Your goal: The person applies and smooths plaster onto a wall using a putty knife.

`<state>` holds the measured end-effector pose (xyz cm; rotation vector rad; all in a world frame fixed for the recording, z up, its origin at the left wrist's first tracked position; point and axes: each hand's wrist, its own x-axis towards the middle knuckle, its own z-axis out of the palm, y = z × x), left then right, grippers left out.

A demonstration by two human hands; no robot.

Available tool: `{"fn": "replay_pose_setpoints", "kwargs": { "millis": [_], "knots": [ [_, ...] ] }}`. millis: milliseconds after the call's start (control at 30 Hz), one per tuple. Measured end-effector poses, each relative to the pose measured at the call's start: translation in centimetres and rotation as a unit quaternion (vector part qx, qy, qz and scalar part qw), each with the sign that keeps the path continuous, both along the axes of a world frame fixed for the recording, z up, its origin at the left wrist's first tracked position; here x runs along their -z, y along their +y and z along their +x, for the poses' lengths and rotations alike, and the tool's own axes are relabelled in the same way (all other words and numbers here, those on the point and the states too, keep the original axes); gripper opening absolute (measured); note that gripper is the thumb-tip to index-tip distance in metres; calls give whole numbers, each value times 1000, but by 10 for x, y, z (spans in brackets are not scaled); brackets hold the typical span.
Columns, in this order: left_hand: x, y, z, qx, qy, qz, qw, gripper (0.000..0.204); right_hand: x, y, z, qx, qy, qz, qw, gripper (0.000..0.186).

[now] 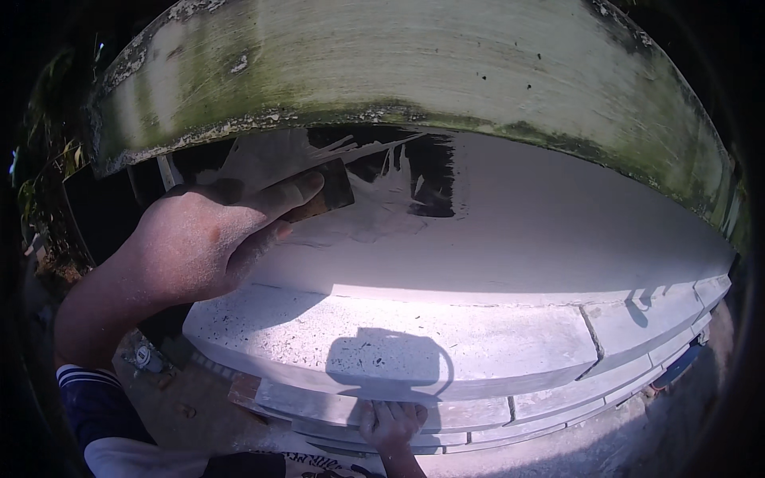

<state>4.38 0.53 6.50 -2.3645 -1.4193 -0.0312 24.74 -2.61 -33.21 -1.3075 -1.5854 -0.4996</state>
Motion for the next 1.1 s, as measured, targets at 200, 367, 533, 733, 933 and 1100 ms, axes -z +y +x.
{"fn": "replay_pose_setpoints", "kwargs": {
  "millis": [200,367,533,733,933,1100],
  "knots": [
    [-7,15,26,19,-3,0,1000,54,3,1,0,-15,-10,4,1000,14],
    [5,12,4,24,-49,24,998,54,4,-1,1,12,2,-25,1000,15],
    [16,-7,-40,102,-98,42,989,34,4,0,2,5,-19,-28,999,17],
    [41,-6,-35,154,-143,88,974,31,1,2,-2,5,6,-13,1000,14],
    [49,-1,-31,90,-156,71,981,36,3,1,-1,6,2,-8,1000,14],
    [51,4,-37,82,-84,108,987,39,8,0,2,6,-9,-14,1000,16]
  ]
}}
